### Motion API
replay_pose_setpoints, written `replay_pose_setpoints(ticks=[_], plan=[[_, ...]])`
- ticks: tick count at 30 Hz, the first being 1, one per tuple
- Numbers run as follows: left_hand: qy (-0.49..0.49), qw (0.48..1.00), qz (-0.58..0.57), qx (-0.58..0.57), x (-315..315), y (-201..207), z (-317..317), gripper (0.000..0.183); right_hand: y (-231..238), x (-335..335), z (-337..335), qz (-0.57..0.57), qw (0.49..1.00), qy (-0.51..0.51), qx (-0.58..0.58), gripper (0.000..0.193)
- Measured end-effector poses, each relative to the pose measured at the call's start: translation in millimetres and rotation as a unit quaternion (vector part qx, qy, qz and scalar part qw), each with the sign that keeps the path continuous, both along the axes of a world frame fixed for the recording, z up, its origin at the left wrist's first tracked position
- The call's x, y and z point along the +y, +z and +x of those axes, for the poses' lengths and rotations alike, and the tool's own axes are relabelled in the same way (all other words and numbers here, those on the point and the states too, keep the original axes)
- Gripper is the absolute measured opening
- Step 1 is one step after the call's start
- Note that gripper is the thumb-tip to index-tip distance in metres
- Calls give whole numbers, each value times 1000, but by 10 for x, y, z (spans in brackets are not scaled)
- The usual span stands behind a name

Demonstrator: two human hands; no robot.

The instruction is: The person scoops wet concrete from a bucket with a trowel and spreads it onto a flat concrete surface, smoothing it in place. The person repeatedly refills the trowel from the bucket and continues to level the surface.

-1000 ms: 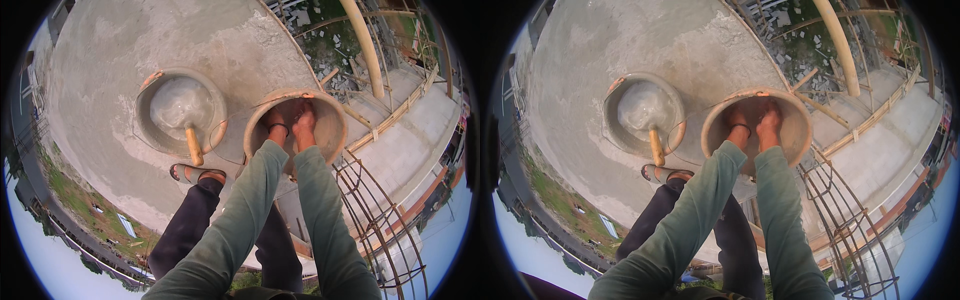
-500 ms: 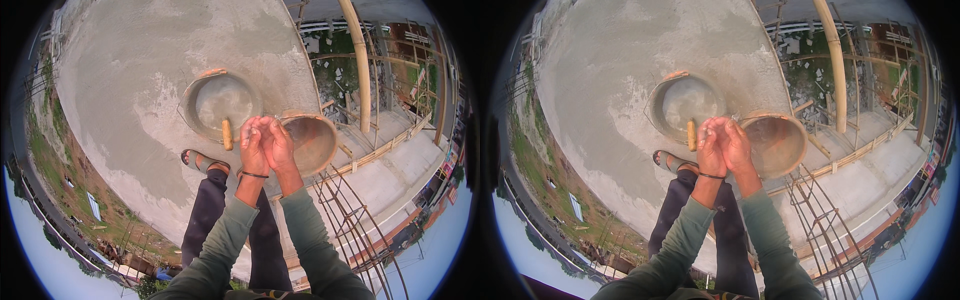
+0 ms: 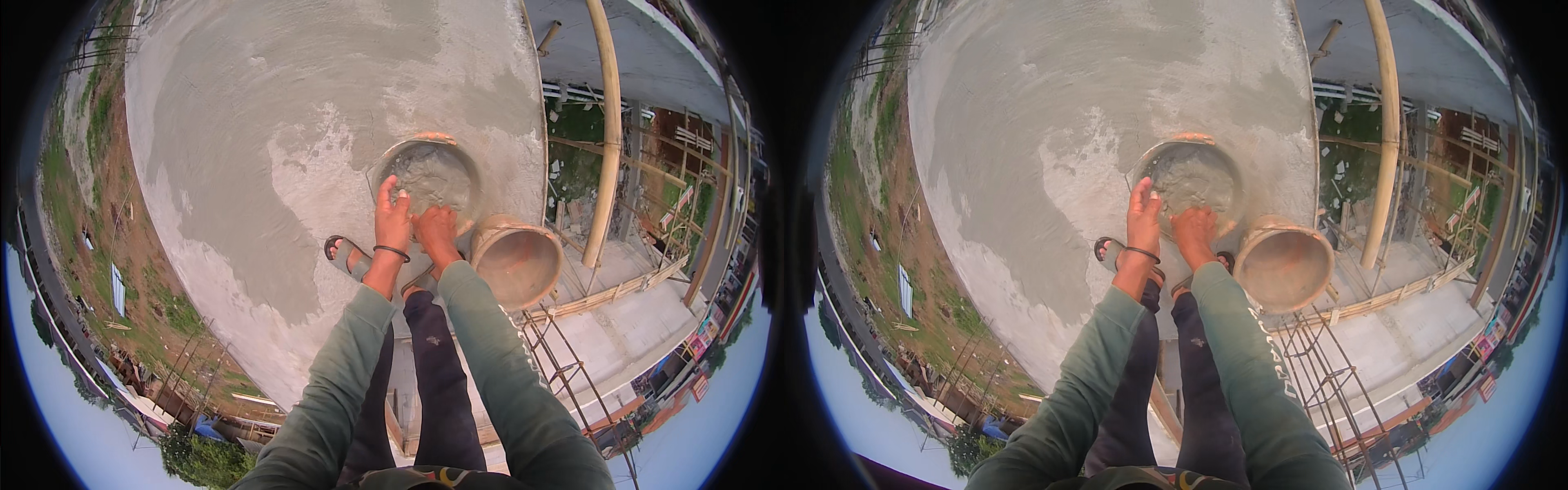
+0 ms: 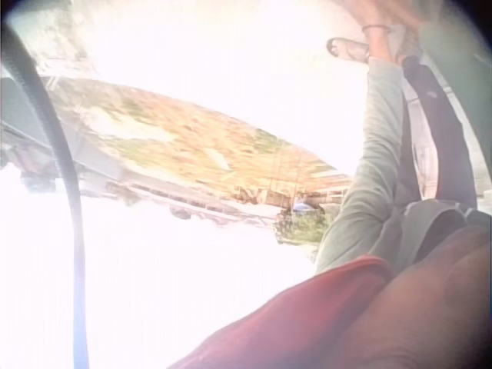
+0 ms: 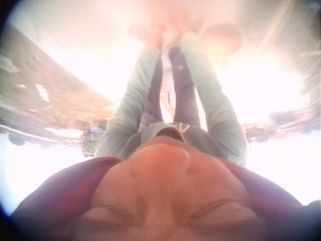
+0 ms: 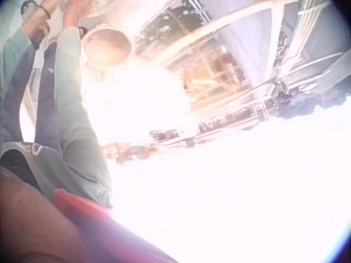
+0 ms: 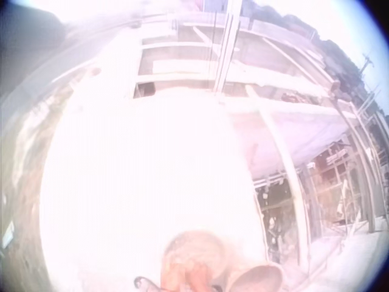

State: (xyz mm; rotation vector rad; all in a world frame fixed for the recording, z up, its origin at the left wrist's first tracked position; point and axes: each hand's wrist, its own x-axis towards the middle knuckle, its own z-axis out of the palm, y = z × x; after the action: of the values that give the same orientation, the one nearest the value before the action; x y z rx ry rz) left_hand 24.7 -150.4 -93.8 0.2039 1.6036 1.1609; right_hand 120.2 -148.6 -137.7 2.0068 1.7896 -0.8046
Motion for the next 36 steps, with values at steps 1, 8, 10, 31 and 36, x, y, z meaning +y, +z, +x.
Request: replay_pose_setpoints(ticks=[1, 8, 10, 31, 36], plan=[[4, 999, -14, 35, -43, -85, -77, 53, -42, 16, -15, -19, 1000, -4, -13, 30], [39, 980, -193, 40, -501, -485, -243, 70, 245, 400, 134, -199, 979, 13, 35, 39], [16, 965, -260, -19, -526, -549, -179, 78, 518, 540, 270, -297, 947, -100, 70, 35], [17, 928, -197, -317, -738, -1022, -121, 62, 248, 285, 482, 18, 971, 217, -102, 41], [33, 934, -172, -312, -790, -1017, -46, 66, 303, 201, 506, -102, 986, 118, -55, 36]])
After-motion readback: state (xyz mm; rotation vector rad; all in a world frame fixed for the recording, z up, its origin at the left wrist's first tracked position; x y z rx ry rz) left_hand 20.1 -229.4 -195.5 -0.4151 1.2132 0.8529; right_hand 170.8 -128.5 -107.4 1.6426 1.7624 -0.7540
